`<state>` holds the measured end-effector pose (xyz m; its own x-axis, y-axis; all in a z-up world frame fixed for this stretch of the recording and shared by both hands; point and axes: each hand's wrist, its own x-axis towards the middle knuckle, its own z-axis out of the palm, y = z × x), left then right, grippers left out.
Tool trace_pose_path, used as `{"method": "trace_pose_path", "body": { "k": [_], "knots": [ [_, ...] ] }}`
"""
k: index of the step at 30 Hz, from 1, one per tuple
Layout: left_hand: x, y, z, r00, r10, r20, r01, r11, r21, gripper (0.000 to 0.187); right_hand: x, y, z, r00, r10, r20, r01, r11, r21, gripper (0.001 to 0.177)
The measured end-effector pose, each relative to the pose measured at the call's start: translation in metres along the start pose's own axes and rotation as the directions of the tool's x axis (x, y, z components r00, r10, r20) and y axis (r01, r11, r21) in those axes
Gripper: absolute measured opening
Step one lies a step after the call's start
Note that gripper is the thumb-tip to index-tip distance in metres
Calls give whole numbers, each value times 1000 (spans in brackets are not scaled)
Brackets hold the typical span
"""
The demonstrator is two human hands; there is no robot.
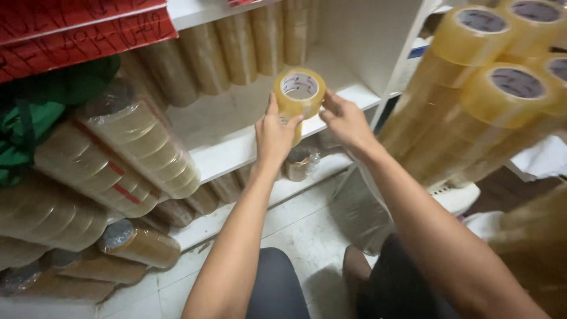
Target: The person repeatedly picks up individual rolls of clear packing tape from a white shelf and stacks them vertically on a white plastic stool. The person handles the rolls one at a time, building a tall stack on the stool.
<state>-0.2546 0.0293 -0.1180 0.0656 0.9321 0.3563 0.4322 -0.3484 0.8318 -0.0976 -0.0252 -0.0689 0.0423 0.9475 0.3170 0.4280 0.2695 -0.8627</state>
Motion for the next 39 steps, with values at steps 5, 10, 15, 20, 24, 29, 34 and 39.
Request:
{"method": "trace_pose_path", "body": {
  "k": [5, 10, 15, 20, 24, 29, 34, 39],
  "knots": [
    [-6, 54, 26, 996, 92, 20, -90, 995, -52, 84, -21, -19, -61, 990, -44, -136, 34, 996, -81, 56],
    [-14, 125, 57, 969, 245, -27, -246, 961, -127, 84, -35, -11, -134, 925, -187, -331, 127, 972, -196, 50],
    [-6, 192, 115, 895, 436, -94, -445, 889, -108, 88, -60, -39, -202, 796, -358, -488, 297, 934, -200, 62],
    [-6, 240, 174, 872, 489, -21, -484, 855, -188, 87, -63, 2, -262, 702, -256, -665, 186, 967, -175, 69],
    [-15, 265, 214, 886, 443, 134, -418, 891, -177, 82, -89, -13, -274, 626, -176, -760, -23, 970, -243, 67],
    [-1, 258, 273, 800, 543, 257, -483, 836, -262, 87, -94, 62, -296, 458, -136, -879, -198, 948, -250, 74],
    [0, 277, 268, 736, 563, 376, -482, 826, -293, 85, -96, 85, -298, 364, -233, -902, -130, 946, -297, 81],
    [2, 277, 273, 663, 582, 472, -515, 811, -276, 78, -96, 101, -311, 314, -293, -903, -188, 913, -361, 80]
  ]
}}
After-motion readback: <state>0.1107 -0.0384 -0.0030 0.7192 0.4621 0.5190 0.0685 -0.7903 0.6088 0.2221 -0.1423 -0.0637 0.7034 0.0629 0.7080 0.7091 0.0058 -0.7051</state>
